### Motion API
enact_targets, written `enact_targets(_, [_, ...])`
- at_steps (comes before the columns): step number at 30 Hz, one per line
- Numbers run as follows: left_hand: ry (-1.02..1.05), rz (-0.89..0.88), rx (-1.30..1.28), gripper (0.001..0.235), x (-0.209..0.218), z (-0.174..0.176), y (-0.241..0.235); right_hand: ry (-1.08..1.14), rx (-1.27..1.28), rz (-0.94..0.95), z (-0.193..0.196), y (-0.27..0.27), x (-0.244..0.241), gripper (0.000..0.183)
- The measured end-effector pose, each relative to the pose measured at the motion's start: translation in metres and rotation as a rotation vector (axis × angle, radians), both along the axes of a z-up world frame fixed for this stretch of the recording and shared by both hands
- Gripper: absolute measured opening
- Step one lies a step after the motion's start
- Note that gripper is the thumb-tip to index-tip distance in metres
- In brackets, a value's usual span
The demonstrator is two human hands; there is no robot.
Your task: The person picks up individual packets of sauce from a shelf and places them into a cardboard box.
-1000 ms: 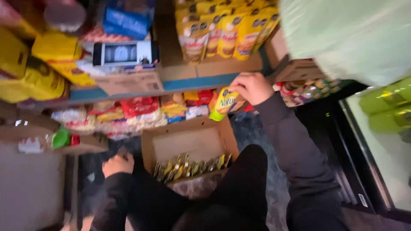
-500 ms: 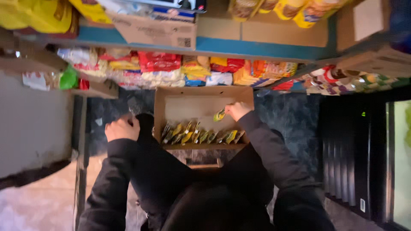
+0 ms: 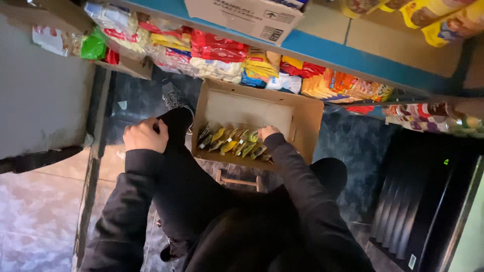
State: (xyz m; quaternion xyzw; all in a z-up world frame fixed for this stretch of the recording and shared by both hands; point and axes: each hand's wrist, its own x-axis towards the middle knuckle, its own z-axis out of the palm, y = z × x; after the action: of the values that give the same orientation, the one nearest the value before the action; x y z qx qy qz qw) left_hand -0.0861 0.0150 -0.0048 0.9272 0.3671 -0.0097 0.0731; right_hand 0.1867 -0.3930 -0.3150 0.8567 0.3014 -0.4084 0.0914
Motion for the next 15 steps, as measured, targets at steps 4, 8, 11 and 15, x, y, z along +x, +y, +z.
enact_targets(4, [-0.019, 0.011, -0.013, 0.029, -0.010, 0.008, -0.001, 0.012, -0.060, 0.055, -0.020, 0.005, -0.017, 0.023])
enact_targets(8, [-0.047, 0.026, 0.002, 0.027, -0.011, 0.017, -0.004, 0.070, -0.120, 0.040, -0.034, 0.013, -0.034, 0.031])
enact_targets(11, [-0.053, 0.047, -0.009, 0.028, -0.011, 0.025, -0.006, 0.084, -0.144, 0.048, -0.027, 0.020, -0.044, 0.031])
enact_targets(15, [-0.089, 0.068, -0.006, 0.025, -0.010, 0.024, -0.011, 0.118, -0.154, 0.060, -0.048, 0.019, -0.049, 0.035])
